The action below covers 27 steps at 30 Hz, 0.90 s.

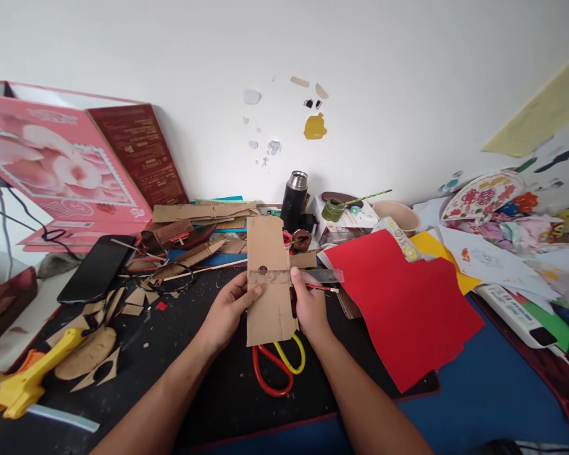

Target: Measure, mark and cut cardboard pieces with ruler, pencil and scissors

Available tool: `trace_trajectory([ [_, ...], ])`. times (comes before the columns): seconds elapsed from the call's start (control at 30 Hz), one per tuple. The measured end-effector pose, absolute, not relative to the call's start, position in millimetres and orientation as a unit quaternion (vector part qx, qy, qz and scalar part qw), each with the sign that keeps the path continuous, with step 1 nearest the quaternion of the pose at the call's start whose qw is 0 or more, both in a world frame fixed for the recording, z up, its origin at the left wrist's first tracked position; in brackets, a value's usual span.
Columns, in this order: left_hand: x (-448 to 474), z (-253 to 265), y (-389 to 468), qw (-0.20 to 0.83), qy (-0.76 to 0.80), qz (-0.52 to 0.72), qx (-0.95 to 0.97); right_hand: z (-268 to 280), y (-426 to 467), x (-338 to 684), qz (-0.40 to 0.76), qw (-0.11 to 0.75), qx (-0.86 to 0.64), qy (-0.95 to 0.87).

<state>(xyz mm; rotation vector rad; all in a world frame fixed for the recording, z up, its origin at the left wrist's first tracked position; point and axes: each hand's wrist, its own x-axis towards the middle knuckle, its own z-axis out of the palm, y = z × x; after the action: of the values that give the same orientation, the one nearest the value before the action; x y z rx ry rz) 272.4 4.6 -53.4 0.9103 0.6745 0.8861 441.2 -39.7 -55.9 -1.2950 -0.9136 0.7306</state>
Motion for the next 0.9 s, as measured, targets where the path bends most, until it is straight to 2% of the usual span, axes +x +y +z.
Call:
trace_trajectory([
  [0.23, 271, -51, 5, 0.756, 0.318, 0.429, 0.378, -54, -45, 435, 0.385, 0.614, -0.55, -0.413],
  [0.5, 274, -48, 1, 0.775, 0.288, 0.412, 0.383, -50, -41, 442, 0.303, 0.633, -0.566, -0.433],
  [0.9, 272, -40, 4, 0.761, 0.323, 0.448, 0.341, -51, -45, 436, 0.336, 0.609, -0.557, -0.454],
])
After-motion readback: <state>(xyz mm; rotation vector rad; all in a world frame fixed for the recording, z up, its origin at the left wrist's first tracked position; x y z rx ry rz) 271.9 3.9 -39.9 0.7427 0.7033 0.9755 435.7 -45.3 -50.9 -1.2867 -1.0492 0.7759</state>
